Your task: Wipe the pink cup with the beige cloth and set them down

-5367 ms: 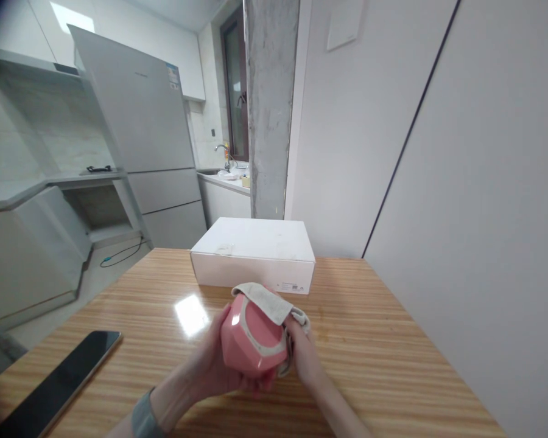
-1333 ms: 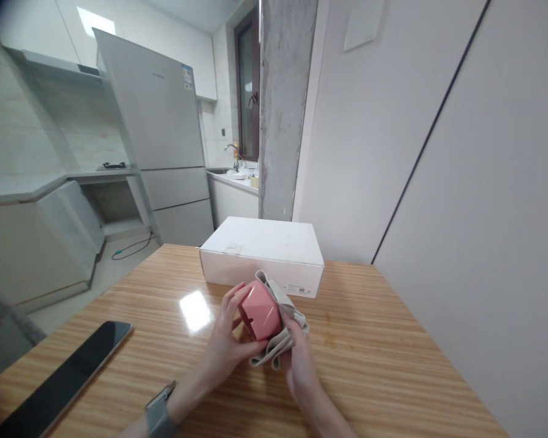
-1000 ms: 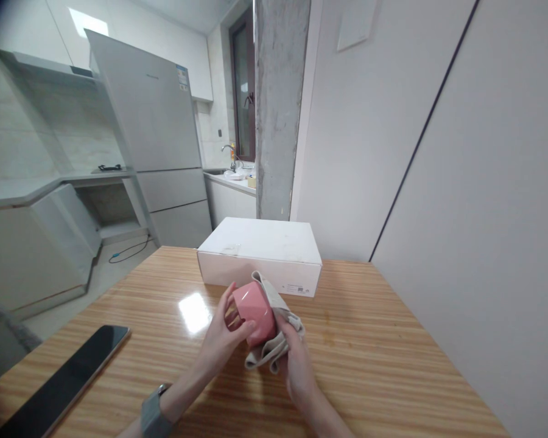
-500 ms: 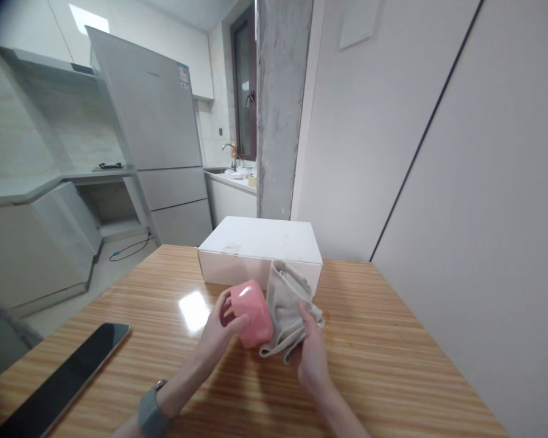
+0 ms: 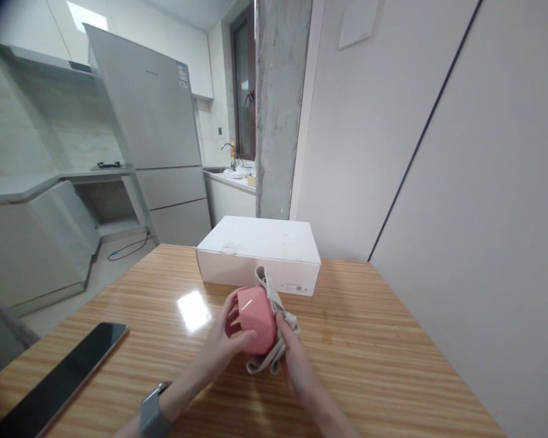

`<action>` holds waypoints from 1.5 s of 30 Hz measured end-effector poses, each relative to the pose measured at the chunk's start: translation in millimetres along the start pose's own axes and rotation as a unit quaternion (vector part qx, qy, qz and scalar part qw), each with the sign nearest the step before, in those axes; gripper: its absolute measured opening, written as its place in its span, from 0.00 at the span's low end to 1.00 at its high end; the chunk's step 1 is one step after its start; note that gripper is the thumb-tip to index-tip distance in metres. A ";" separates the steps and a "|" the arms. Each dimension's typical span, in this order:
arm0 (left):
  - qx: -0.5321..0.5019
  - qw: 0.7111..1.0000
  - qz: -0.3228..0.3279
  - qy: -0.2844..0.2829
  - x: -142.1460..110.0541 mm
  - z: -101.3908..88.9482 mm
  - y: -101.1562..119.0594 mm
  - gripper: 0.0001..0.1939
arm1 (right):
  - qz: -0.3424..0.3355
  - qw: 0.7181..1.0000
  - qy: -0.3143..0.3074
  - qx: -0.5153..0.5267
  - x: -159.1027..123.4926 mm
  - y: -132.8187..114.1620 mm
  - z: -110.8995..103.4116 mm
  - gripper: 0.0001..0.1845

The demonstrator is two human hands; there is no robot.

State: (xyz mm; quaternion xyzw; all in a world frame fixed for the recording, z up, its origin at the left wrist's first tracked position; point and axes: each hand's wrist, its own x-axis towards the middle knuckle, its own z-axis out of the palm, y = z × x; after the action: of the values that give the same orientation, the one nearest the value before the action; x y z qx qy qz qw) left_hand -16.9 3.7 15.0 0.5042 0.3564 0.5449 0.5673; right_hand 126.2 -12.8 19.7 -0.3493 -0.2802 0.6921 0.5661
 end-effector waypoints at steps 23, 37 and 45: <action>-0.099 0.984 -0.120 0.089 8.3 -1.0 -6.5 0.41 | -0.011 1.000 -0.006 -0.002 2.4 4.5 -3.3 0.25; -0.060 0.995 -0.077 0.025 4.2 5.7 -6.6 0.54 | -0.028 0.998 0.028 0.043 4.6 -0.5 3.2 0.22; -0.085 0.993 -0.069 0.040 7.2 3.9 -14.4 0.50 | -0.045 0.999 0.013 -0.012 1.8 4.9 -5.7 0.24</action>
State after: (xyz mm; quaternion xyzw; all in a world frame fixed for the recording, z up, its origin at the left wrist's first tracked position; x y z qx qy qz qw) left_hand -8.3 11.5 3.2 0.4059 0.3653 0.5525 0.6297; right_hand 127.7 -12.0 12.1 -0.3521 -0.2969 0.6577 0.5961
